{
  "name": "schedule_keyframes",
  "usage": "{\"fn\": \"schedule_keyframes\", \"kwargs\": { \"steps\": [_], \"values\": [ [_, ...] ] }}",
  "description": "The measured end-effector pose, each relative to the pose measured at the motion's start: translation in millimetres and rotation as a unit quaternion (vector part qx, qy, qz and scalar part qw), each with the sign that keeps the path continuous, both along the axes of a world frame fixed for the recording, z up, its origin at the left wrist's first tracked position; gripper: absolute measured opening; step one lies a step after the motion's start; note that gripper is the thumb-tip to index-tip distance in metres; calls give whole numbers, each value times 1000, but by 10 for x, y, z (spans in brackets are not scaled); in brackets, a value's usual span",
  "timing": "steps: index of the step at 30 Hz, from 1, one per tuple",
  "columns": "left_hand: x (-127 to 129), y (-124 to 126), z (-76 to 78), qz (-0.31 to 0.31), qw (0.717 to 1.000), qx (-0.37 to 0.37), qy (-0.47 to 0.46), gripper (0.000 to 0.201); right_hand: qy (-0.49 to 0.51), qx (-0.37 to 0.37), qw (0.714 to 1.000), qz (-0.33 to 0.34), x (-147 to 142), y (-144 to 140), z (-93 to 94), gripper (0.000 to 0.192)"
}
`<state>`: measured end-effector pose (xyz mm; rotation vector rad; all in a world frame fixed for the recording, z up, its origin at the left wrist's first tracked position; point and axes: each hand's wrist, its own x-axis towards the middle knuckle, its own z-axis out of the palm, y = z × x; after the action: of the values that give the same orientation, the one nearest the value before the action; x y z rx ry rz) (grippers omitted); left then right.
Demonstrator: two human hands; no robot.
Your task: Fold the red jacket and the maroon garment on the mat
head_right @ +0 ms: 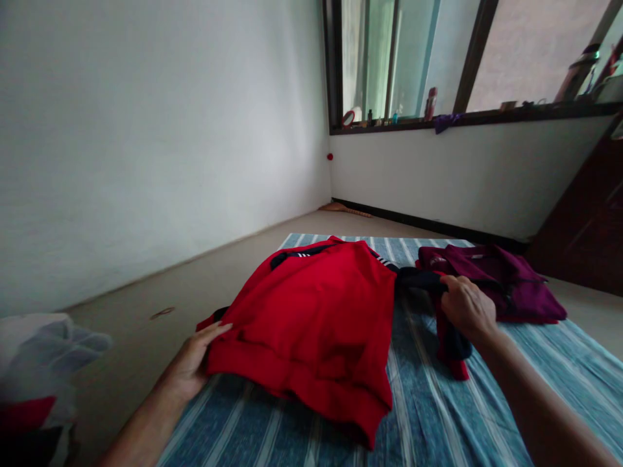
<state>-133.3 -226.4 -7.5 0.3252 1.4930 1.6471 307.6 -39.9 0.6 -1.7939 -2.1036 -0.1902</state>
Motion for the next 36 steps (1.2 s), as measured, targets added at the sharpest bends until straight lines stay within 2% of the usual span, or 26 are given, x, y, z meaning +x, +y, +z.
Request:
{"fn": "schedule_keyframes", "kwargs": {
  "steps": [3, 5, 7, 9, 12, 13, 15, 17, 19, 21, 23, 24, 26, 28, 30, 33, 36],
  "values": [
    [-102, -145, -292, 56, 993, -58, 87, 35, -42, -39, 996, 66, -125, -252, -127, 32],
    [-114, -191, -412, 67, 990, -65, 108, 37, -29, -70, 979, 190, -305, -556, -237, 34],
    [-73, -213, -431, 48, 993, -47, 98, 37, -16, -104, 944, 313, -494, -895, -323, 52],
    [-1, -227, -389, -1, 997, -26, 79, 37, -29, -110, 910, 399, -654, -1193, -378, 64],
    [101, -248, -338, -68, 995, -23, 65, 34, -46, -98, 886, 451, -808, -1439, -431, 72],
    [124, -252, -333, -76, 995, -26, 60, 33, -40, -100, 883, 457, -837, -1456, -444, 66],
    [159, -248, -314, -73, 996, -29, 45, 29, 2, -127, 882, 455, -865, -1405, -450, 40],
    [189, -229, -238, -46, 999, -16, 22, 25, 108, -170, 884, 423, -852, -1280, -412, 22],
    [224, -203, -91, -26, 1000, 10, -7, 25, 274, -209, 871, 351, -800, -1142, -321, 26],
    [268, -191, 74, -26, 998, 38, -44, 25, 441, -220, 828, 266, -716, -1044, -206, 35],
    [317, -210, 166, -32, 995, 54, -75, 24, 539, -215, 788, 207, -616, -1016, -134, 39],
    [341, -234, 165, -32, 995, 51, -83, 23, 552, -219, 779, 199, -565, -1028, -133, 39],
    [379, -310, 64, -29, 997, 20, -75, 22, 517, -259, 787, 216, -471, -1094, -215, 38],
    [404, -410, -113, -24, 998, -30, -44, 18, 418, -310, 816, 252, -392, -1187, -371, 32],
    [416, -508, -276, -20, 998, -58, -3, 17, 310, -319, 850, 284, -329, -1279, -513, 23],
    [424, -603, -377, -31, 997, -54, 43, 21, 189, -264, 889, 322, -288, -1404, -541, 20],
    [432, -627, -351, -48, 996, -47, 63, 24, 102, -152, 917, 354, -362, -1562, -375, 23]
  ]
}}
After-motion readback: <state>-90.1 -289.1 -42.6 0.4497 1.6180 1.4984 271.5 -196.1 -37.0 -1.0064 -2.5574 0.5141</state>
